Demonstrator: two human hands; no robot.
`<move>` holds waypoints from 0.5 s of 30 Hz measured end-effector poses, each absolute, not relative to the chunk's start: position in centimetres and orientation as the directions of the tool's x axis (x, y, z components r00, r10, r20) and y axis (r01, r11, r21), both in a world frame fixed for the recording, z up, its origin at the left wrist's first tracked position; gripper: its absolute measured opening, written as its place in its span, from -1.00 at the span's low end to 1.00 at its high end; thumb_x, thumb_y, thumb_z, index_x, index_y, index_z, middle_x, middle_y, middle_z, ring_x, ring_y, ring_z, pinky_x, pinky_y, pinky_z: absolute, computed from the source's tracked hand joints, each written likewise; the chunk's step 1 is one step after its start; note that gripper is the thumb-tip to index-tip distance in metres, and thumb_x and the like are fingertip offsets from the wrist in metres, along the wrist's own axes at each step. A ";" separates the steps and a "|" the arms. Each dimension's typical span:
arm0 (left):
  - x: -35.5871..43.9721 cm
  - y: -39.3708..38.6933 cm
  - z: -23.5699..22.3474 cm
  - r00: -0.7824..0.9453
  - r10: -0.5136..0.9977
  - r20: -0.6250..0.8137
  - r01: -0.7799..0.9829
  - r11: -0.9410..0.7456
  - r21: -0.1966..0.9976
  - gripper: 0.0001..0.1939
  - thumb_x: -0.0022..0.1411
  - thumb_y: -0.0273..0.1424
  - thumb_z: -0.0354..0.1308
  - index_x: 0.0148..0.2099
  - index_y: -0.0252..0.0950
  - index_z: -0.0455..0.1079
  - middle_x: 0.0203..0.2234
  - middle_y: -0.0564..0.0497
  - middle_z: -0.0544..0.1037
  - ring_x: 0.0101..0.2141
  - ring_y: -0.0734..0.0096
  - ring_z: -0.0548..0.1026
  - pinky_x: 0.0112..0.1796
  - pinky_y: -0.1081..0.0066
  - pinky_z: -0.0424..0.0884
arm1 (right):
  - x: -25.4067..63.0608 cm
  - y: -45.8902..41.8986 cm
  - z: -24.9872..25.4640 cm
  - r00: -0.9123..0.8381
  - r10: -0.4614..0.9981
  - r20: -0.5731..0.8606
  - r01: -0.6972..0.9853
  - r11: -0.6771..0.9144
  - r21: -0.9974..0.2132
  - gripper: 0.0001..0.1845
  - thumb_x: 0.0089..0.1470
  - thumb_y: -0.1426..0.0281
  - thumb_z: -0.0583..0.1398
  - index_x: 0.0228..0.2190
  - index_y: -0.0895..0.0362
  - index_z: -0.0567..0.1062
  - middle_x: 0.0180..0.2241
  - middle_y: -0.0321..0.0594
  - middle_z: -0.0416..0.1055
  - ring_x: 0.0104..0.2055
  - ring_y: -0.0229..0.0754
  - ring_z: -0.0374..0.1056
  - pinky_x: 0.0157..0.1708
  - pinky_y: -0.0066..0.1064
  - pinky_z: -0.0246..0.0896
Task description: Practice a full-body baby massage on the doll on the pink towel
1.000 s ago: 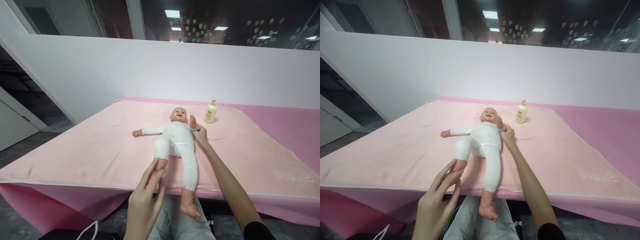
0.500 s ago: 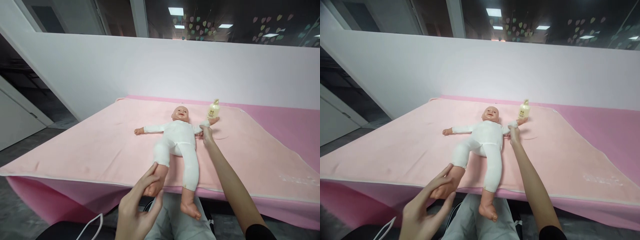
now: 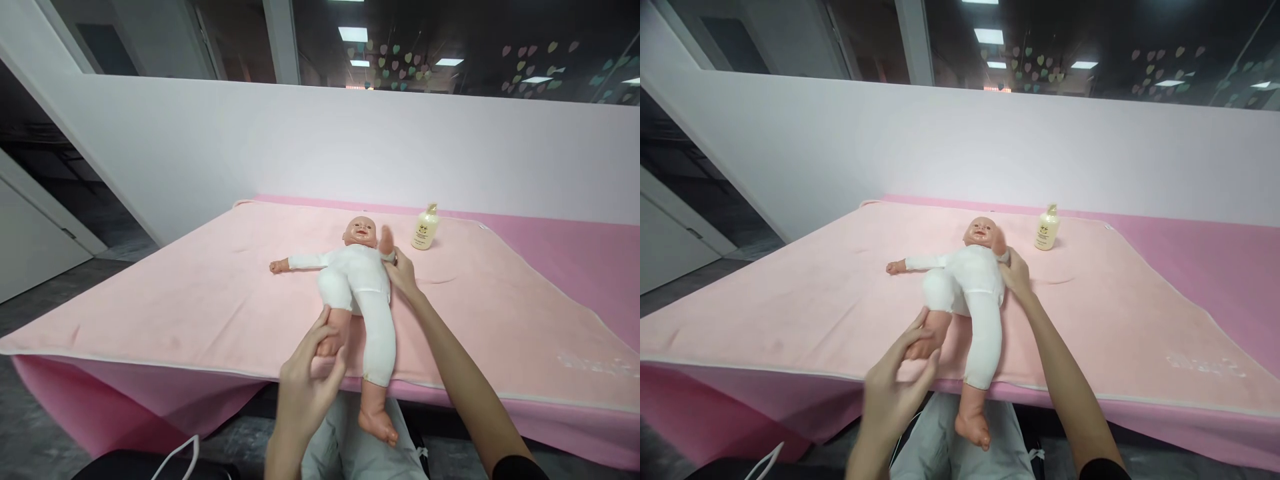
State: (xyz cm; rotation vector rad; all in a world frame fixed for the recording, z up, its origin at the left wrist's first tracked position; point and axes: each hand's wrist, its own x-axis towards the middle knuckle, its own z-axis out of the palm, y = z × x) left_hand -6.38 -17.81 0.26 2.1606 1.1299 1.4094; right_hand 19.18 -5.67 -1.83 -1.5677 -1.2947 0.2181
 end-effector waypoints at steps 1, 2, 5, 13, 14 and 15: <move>-7.6 -18.9 1.1 0.198 0.753 0.627 0.459 -0.637 0.620 -0.77 0.11 -0.44 0.10 -0.13 -0.24 0.31 0.02 -0.13 0.40 -0.01 0.21 0.41 -0.09 0.35 0.40 | 19.7 -5.4 -2.0 0.504 0.775 0.382 0.521 0.081 -0.850 -0.71 -0.11 0.30 0.11 -0.28 0.12 0.40 -0.36 -0.23 0.44 -0.36 -0.16 0.34 -0.34 -0.36 0.26; -8.8 -20.0 1.8 0.201 0.755 0.624 0.479 -0.631 0.610 -0.75 0.10 -0.44 0.11 -0.12 -0.23 0.31 0.01 -0.12 0.41 -0.03 0.22 0.43 -0.10 0.36 0.41 | 20.2 -5.1 -2.2 0.593 0.743 0.310 0.413 0.050 -0.909 -0.72 -0.12 0.26 0.12 -0.33 0.13 0.39 -0.45 -0.25 0.42 -0.45 -0.18 0.32 -0.43 -0.38 0.26; -10.4 -21.3 2.7 0.245 0.768 0.592 0.515 -0.620 0.592 -0.74 0.09 -0.43 0.12 -0.12 -0.20 0.31 0.00 -0.09 0.43 -0.06 0.23 0.46 -0.13 0.39 0.42 | 21.2 -4.5 -2.8 0.715 0.694 0.086 0.098 0.023 -0.995 -0.75 -0.14 0.25 0.13 -0.40 0.15 0.35 -0.65 -0.33 0.29 -0.65 -0.25 0.19 -0.63 -0.44 0.16; -3.9 -13.9 -0.2 0.288 0.794 0.536 0.439 -0.607 0.663 -0.79 0.13 -0.48 0.00 -0.15 -0.25 0.31 0.11 -0.12 0.30 0.06 0.23 0.34 -0.05 0.34 0.35 | 19.0 -5.2 -2.2 0.373 0.822 0.431 0.446 0.249 -0.860 -0.68 -0.27 0.39 0.16 -0.34 0.13 0.48 -0.32 -0.25 0.45 -0.30 -0.19 0.34 -0.27 -0.37 0.26; -3.6 -13.5 -0.2 0.293 0.797 0.529 0.434 -0.604 0.669 -0.79 0.13 -0.49 0.00 -0.16 -0.25 0.32 0.12 -0.11 0.29 0.06 0.23 0.33 -0.05 0.34 0.35 | 18.8 -5.2 -2.2 0.299 0.822 0.485 0.482 0.309 -0.820 -0.65 -0.28 0.43 0.14 -0.32 0.11 0.49 -0.25 -0.25 0.45 -0.21 -0.17 0.33 -0.17 -0.35 0.23; -3.6 -13.6 -0.1 0.294 0.799 0.525 0.427 -0.601 0.675 -0.79 0.12 -0.48 0.01 -0.16 -0.24 0.32 0.12 -0.11 0.30 0.07 0.23 0.33 -0.05 0.34 0.35 | 18.6 -5.2 -2.2 0.267 0.819 0.508 0.484 0.342 -0.805 -0.62 -0.28 0.46 0.12 -0.30 0.10 0.49 -0.22 -0.25 0.44 -0.16 -0.17 0.32 -0.13 -0.35 0.21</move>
